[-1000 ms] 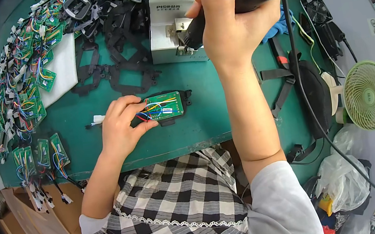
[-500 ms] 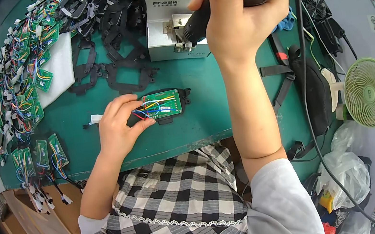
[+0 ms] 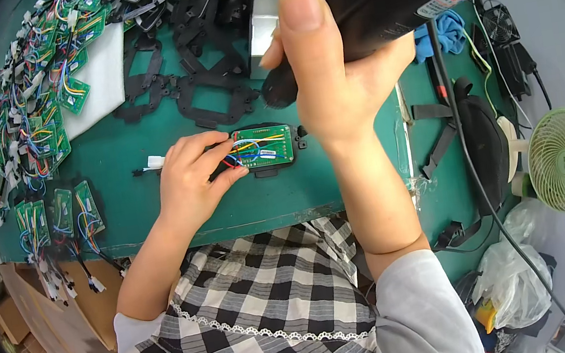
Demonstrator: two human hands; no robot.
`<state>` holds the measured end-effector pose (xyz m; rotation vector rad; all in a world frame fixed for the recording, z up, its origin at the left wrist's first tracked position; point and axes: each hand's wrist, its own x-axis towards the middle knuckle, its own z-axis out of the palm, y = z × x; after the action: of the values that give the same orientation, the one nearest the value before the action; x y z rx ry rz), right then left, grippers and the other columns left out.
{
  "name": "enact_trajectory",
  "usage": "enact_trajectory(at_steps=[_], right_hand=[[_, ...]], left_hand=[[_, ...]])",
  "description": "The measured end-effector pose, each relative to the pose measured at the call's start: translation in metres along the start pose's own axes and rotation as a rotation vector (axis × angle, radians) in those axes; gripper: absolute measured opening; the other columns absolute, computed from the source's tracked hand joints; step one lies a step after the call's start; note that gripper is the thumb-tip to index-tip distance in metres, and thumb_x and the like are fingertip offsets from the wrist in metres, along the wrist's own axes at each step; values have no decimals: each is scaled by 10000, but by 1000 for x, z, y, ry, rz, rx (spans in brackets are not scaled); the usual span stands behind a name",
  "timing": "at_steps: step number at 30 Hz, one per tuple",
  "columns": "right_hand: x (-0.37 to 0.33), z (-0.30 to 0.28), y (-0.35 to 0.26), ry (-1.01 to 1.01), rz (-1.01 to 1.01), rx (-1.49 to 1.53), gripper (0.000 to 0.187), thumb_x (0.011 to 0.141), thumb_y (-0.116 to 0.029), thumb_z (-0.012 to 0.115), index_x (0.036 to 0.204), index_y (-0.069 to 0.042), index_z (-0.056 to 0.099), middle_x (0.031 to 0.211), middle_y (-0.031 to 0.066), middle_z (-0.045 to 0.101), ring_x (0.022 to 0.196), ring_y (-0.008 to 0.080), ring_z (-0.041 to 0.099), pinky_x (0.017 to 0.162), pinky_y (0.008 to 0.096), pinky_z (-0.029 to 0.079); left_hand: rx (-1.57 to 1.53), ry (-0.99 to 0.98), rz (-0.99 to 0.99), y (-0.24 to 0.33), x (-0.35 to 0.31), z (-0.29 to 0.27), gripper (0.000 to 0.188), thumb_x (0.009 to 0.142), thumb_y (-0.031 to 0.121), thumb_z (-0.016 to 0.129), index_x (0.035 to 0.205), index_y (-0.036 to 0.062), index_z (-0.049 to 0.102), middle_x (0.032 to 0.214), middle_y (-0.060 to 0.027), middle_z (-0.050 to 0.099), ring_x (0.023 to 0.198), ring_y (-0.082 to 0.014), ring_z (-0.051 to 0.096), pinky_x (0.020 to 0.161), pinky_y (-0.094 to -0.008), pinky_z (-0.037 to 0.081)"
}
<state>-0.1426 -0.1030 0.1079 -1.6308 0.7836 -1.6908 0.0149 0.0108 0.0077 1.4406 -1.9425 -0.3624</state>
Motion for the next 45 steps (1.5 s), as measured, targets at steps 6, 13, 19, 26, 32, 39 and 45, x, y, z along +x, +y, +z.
enact_trajectory(at_steps=[6,13,19,26,32,39,45], right_hand=[[-10,24,-13,-57,162,352,572,889,-372,590,1129,109,396,640,142,578,444,210,569,422,302,487],[-12,28,-7,-123,175,335,561,884,-357,600,1118,112,401,625,142,569,441,199,563,429,292,484],[-14,30,3,-170,104,187,545,884,-356,596,1105,109,417,616,142,567,438,194,558,433,285,478],[-9,27,5,-80,118,185,538,895,-349,577,1110,114,406,619,126,556,434,203,555,421,302,473],[-14,30,12,-164,91,203,443,885,-309,603,1084,69,485,588,123,578,432,167,546,433,269,442],[-23,34,18,-237,44,144,418,865,-273,636,1060,69,497,567,73,574,453,124,550,454,236,410],[-29,41,16,-279,-26,169,462,828,-289,674,996,109,508,596,69,591,463,103,557,434,223,428]], left_hand=[[20,-10,-23,2,1,0,427,661,193,795,1049,63,676,1053,-44,634,917,-249,581,798,-384,462],[41,-54,-33,7,2,-3,395,674,171,785,1045,82,682,1031,-8,605,910,-235,554,780,-384,436],[70,-15,9,9,-1,5,351,680,152,773,1019,110,693,1045,5,614,943,-225,562,817,-387,428],[120,50,30,13,-3,10,321,683,144,765,999,129,708,1081,30,658,1020,-202,576,856,-372,425],[101,31,31,10,-3,10,305,691,139,769,992,128,723,1075,45,679,1010,-196,578,859,-366,424],[97,30,34,10,-3,10,295,676,136,775,966,141,720,1064,61,671,1013,-188,565,837,-369,419],[146,26,43,10,-4,7,303,671,161,778,966,168,709,1062,99,645,1029,-155,556,837,-352,414]])
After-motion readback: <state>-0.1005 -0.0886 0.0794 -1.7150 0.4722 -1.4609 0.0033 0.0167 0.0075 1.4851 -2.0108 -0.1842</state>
